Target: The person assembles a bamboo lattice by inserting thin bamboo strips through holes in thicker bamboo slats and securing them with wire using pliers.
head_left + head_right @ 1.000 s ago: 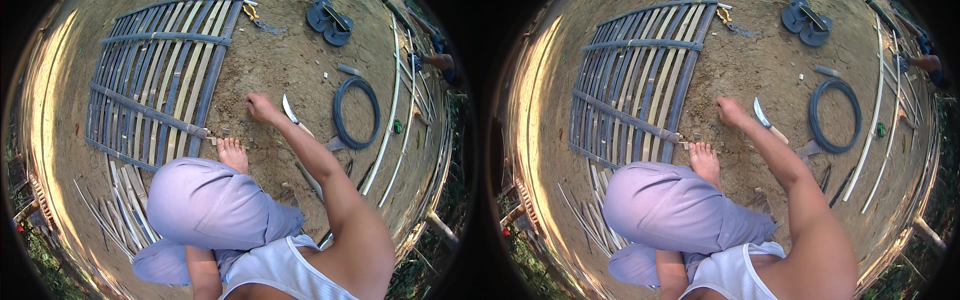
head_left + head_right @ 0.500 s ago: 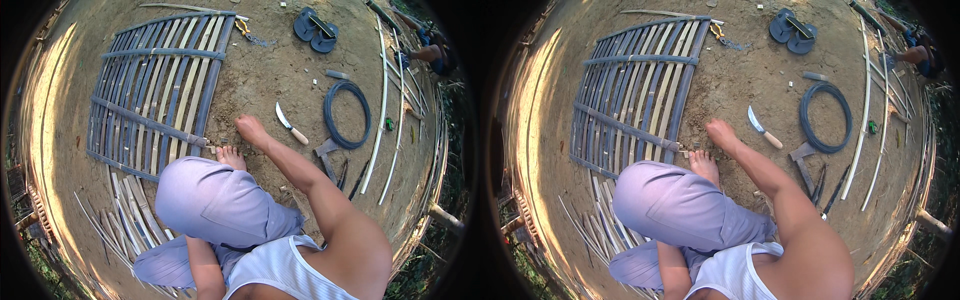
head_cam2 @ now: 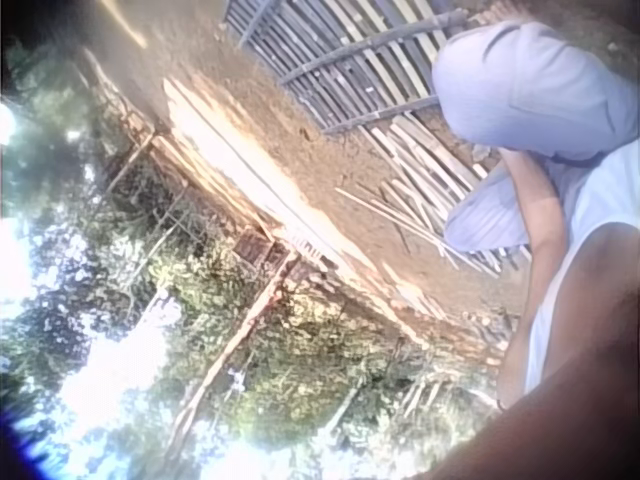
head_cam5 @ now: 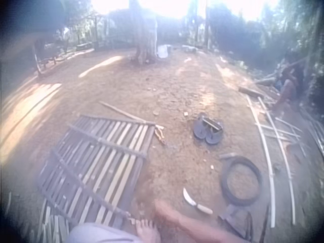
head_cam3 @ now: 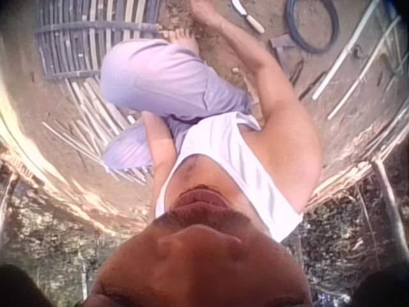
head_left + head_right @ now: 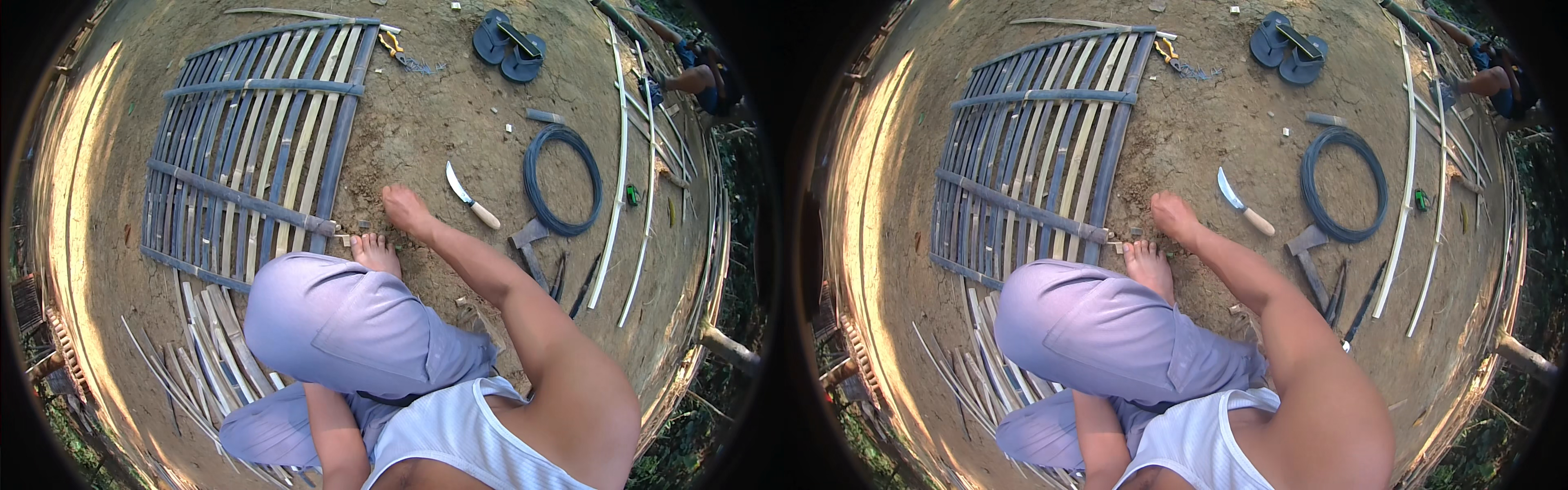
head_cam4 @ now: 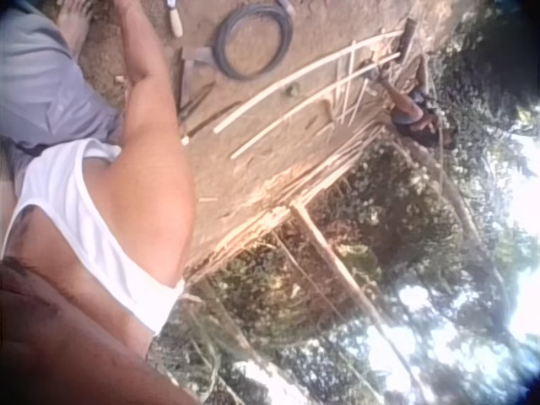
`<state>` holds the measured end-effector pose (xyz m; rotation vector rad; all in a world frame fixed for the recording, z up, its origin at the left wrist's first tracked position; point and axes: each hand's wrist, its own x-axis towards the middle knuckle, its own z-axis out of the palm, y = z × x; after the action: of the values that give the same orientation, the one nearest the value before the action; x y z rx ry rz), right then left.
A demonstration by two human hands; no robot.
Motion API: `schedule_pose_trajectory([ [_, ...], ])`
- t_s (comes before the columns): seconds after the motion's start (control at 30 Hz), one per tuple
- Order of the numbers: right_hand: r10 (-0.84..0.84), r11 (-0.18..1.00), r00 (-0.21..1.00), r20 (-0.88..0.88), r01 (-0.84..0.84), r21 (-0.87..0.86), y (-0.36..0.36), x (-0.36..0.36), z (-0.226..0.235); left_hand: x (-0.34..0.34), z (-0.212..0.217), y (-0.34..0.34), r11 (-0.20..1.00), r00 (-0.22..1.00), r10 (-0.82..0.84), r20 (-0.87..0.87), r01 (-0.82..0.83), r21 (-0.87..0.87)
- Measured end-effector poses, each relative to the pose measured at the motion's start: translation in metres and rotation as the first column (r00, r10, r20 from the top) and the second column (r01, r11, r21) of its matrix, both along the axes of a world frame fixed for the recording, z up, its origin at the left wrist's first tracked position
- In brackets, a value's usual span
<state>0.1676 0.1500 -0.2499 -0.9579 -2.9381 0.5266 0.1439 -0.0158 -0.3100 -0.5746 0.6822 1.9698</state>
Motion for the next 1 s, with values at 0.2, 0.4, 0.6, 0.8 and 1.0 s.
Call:
schedule_pose_trajectory([
  [0.2,-0.267,0.866,0.952,-0.151,0.168,-0.471,0.056,0.045,0.027,0.006,0.002,-0.005,0.971,0.986,0.136,0.094,-0.151,0.184],
  [0.4,-0.099,0.949,0.995,0.033,0.104,-0.298,0.052,0.100,0.053,0.006,0.008,-0.005,0.992,0.993,0.098,0.063,-0.103,0.078],
  [0.6,-0.033,0.995,0.999,0.043,0.037,-0.097,0.022,0.113,0.040,-0.005,0.013,-0.009,0.995,0.996,0.072,0.059,-0.076,0.060],
  [0.8,-0.050,0.992,0.994,0.101,0.061,-0.114,0.017,0.110,0.047,-0.011,0.015,-0.018,0.996,0.996,0.068,0.062,-0.072,0.058],
  [1.0,0.017,0.992,0.997,0.075,-0.008,-0.124,0.028,0.122,0.032,-0.001,0.008,-0.014,0.996,0.997,0.053,0.058,-0.057,0.071],
])
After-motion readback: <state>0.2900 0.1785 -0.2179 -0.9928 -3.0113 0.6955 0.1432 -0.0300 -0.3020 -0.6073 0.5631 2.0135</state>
